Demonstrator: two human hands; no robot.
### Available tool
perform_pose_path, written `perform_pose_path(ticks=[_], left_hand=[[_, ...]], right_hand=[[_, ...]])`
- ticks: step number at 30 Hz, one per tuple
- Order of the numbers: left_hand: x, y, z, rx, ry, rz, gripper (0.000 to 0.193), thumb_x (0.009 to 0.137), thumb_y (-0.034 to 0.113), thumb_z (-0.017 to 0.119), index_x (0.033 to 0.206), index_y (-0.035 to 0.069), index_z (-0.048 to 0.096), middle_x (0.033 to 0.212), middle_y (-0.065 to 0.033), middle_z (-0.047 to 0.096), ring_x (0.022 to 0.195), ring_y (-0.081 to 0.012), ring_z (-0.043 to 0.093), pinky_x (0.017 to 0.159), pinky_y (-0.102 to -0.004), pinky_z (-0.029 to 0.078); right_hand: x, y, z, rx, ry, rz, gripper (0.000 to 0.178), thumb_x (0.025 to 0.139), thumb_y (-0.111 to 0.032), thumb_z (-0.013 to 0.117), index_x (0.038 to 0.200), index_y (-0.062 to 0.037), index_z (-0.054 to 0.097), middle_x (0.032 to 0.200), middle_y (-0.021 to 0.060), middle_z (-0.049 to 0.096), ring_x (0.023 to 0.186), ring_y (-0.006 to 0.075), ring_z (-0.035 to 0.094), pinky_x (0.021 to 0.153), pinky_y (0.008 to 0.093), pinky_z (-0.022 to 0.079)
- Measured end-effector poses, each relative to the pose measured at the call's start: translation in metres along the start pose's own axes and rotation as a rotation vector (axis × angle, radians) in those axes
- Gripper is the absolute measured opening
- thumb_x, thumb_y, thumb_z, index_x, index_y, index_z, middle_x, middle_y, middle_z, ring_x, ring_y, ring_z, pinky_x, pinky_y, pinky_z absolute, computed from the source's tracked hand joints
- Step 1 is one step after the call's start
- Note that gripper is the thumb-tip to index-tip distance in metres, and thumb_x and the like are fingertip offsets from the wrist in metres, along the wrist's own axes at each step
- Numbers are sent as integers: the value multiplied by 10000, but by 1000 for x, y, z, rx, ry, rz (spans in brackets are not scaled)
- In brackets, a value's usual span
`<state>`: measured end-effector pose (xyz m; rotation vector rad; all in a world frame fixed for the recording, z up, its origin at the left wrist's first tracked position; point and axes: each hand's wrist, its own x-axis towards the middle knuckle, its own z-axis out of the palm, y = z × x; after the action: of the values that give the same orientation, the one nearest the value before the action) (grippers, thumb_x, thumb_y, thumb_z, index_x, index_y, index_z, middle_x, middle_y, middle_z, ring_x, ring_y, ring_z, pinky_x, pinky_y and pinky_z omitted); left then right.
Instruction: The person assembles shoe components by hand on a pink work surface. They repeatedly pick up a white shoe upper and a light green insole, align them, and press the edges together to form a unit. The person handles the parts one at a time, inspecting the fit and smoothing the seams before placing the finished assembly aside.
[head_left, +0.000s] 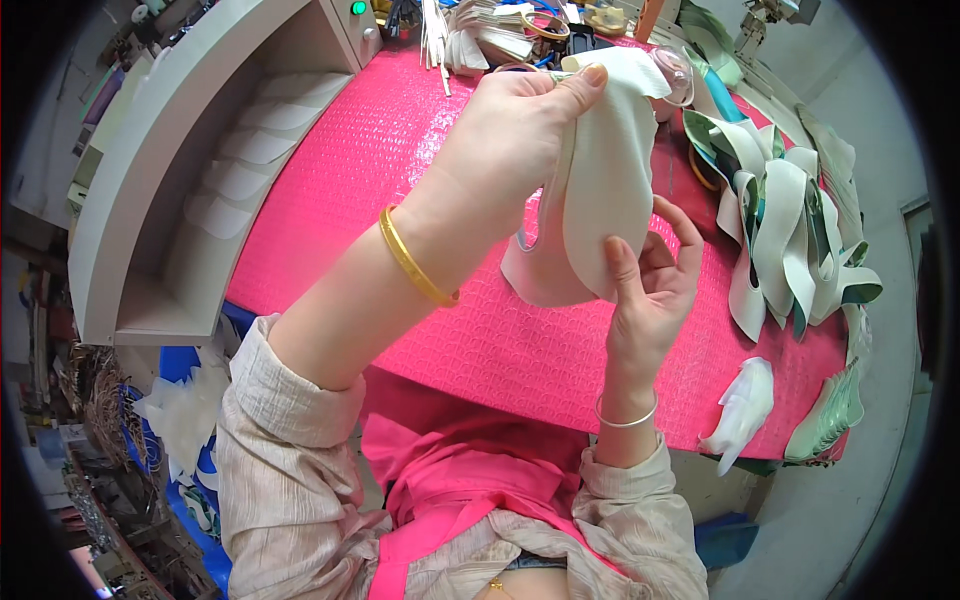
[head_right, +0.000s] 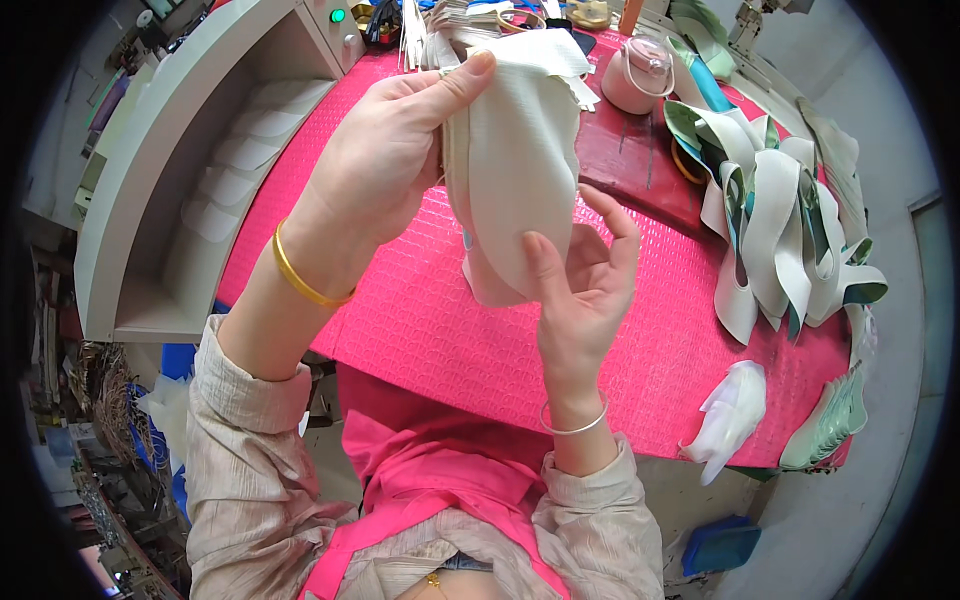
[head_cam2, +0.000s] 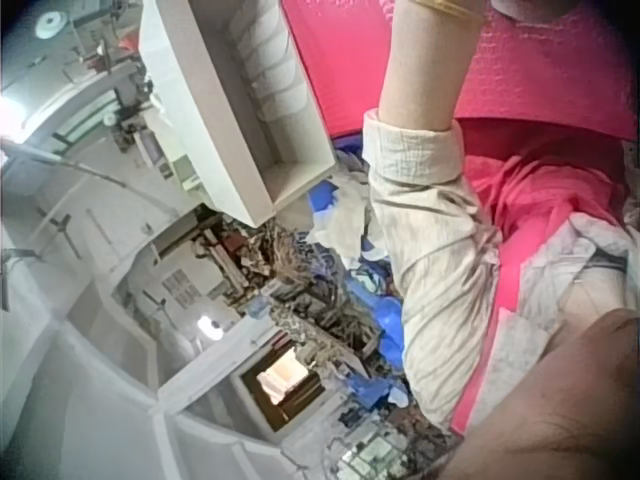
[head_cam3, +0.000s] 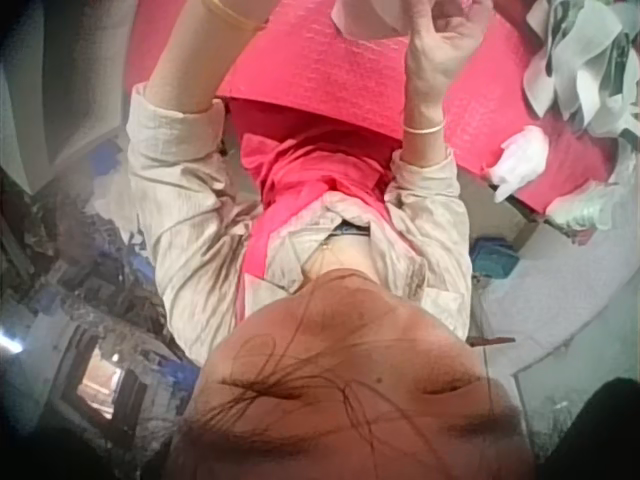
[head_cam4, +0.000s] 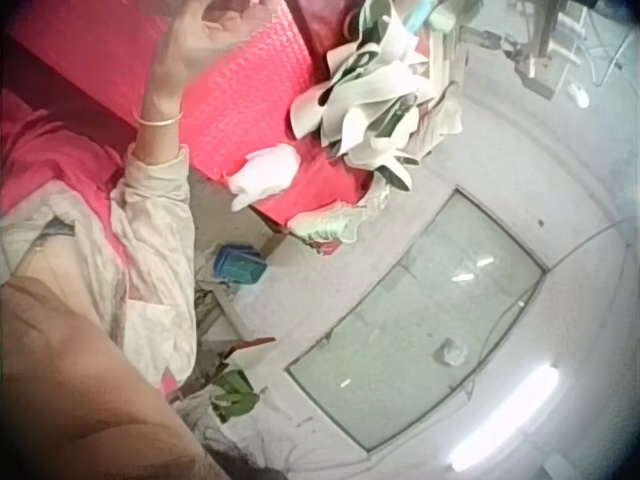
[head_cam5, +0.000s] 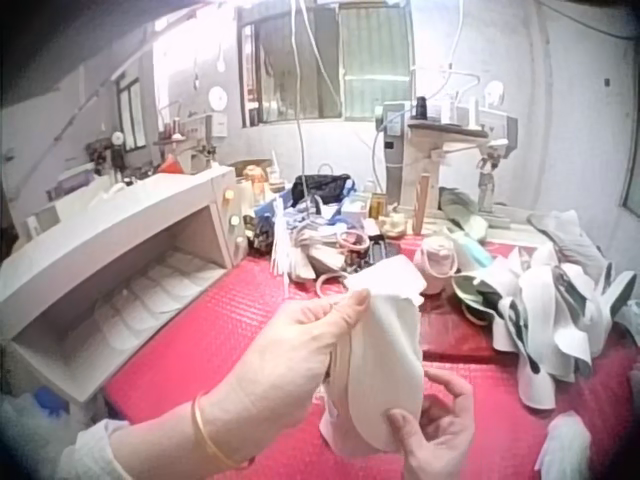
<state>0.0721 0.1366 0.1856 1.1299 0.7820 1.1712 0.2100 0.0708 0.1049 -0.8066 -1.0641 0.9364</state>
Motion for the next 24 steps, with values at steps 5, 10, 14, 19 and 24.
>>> perform_pose_path(ticks=[5, 10, 14, 19, 24], left_hand=[[-1, 2, 2, -1, 9, -23, 340, 886, 301, 539, 950, -29, 585, 845, -82, 641, 697, -114, 625, 608, -243, 512], [-1, 0, 3, 17, 10, -73, 346, 887, 309, 536, 954, -27, 584, 844, -78, 640, 717, -111, 624, 628, -241, 506], [-3, -1, 5, 11, -16, -35, 351, 887, 318, 536, 956, -23, 578, 844, -76, 636, 730, -105, 618, 654, -238, 497], [-13, 1, 4, 214, -92, 2, 232, 863, 169, 541, 983, -27, 564, 880, -68, 619, 796, -95, 595, 714, -230, 479], [-12, -17, -14, 99, -244, 138, 367, 775, -48, 463, 1141, -56, 476, 1035, -96, 577, 946, -129, 558, 762, -212, 465]], right_hand=[[-4, -6, 3, 99, 25, 70, 400, 818, -52, 623, 1150, -21, 402, 954, 119, 616, 873, 129, 585, 758, 227, 449], [-8, 5, 1, -77, 91, -11, 328, 832, -16, 590, 1100, -45, 403, 871, 87, 622, 761, 101, 592, 575, 168, 436], [-8, 6, 1, -15, 73, -34, 301, 839, -31, 587, 1084, -36, 413, 841, 63, 608, 776, 98, 582, 634, 191, 445], [-2, -7, -12, 597, 91, 303, 309, 877, -129, 546, 1110, 40, 436, 939, 137, 614, 816, 162, 620, 687, 252, 518], [12, -17, -19, 378, -86, 384, 308, 855, -108, 552, 1103, 38, 444, 946, 143, 609, 809, 196, 638, 668, 324, 572]])
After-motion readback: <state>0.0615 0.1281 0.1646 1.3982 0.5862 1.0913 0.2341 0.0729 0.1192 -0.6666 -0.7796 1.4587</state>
